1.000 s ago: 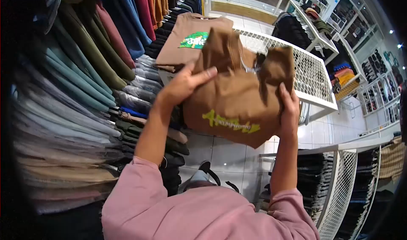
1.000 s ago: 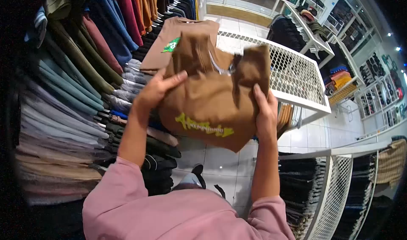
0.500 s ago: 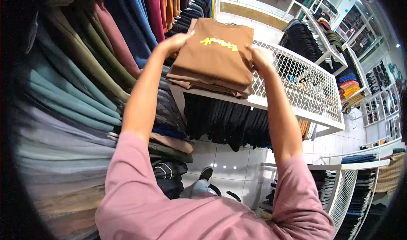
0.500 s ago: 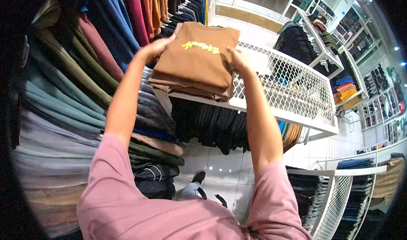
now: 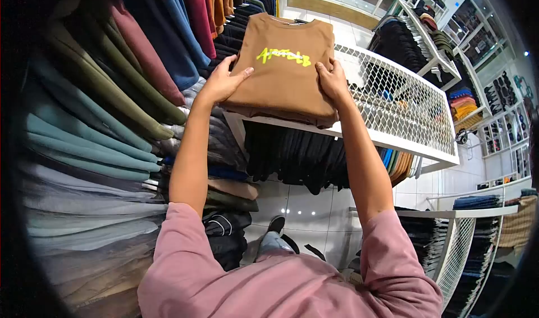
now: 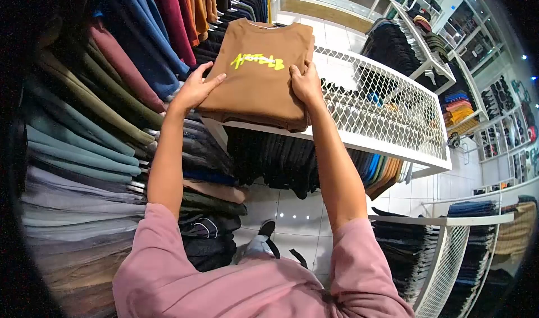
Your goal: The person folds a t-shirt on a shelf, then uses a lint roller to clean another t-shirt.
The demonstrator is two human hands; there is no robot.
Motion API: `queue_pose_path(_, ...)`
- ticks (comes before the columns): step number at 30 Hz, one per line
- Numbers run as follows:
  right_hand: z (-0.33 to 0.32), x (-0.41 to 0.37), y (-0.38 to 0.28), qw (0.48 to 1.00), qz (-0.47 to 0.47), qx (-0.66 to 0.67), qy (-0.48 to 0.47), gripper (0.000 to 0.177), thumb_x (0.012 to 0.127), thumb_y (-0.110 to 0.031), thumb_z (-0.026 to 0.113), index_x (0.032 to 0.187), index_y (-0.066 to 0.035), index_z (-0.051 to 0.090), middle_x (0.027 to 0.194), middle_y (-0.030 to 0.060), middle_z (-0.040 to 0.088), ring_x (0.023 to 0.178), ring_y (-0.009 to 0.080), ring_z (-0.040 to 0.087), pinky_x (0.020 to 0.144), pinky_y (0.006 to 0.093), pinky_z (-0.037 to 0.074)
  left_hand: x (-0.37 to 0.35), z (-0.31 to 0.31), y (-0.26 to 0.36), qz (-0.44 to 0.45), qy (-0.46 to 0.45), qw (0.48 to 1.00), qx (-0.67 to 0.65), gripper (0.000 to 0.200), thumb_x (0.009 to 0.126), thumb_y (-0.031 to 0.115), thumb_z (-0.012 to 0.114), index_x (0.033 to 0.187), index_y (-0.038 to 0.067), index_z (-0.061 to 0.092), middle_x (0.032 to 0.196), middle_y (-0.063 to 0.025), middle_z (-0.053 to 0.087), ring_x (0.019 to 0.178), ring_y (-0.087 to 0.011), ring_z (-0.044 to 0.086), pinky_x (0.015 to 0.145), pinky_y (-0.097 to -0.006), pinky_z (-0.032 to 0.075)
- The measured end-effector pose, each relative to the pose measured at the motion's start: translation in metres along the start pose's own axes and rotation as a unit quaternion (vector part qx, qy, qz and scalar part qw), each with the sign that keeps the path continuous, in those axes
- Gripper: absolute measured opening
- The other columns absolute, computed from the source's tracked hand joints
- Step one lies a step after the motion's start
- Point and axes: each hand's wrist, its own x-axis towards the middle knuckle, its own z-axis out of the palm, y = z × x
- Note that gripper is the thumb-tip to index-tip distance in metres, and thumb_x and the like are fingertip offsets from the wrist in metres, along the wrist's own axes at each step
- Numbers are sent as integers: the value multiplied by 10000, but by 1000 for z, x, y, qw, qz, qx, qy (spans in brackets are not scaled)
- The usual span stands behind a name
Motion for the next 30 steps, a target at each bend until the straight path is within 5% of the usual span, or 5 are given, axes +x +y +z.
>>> queue_pose_path(5,6,19,-8,999,28,34,3,712,911,-395,633,1414,72,445,1353,326,563,1294,416,542,1080,419,421,37,4,47,-102,2,993,-64,912,886,423,768,1505,-79,324,1259,-243,643,1028,-232,680,892,-348,544)
queue_pose_path(7,24,58,16,996,7,30,81,615,947,-297,654,1349,128,464,998,167,703,759,181,665,693,310,532,71,15,34,-114,31,992,-50,799,939,315,730,1525,-39,319,1282,-221,634,1077,-233,665,915,-352,533)
queue_pose_path(12,11,61,-3,968,-128,89,197,514,907,-165,699,1305,93,500,773,114,676,569,161,615,509,313,489,114,26,22,59,37,980,-186,702,905,56,731,1497,-15,360,1238,-180,658,1023,-202,683,871,-315,568)
queue_pose_path(17,8,64,34,991,83,107,15,739,895,-368,691,1423,72,421,1309,302,596,1236,357,595,1041,406,456,101,18,14,-129,-22,987,-88,829,880,302,792,1506,-15,351,1279,-209,637,1113,-255,648,928,-384,541)
queue_pose_path(30,-35,-80,-34,951,-28,-287,112,488,932,-211,608,1346,26,507,1064,311,647,933,479,680,856,522,538,-49,10,78,-20,126,914,384,539,934,431,646,1337,80,576,1202,-255,661,1084,-427,645,898,-515,499)
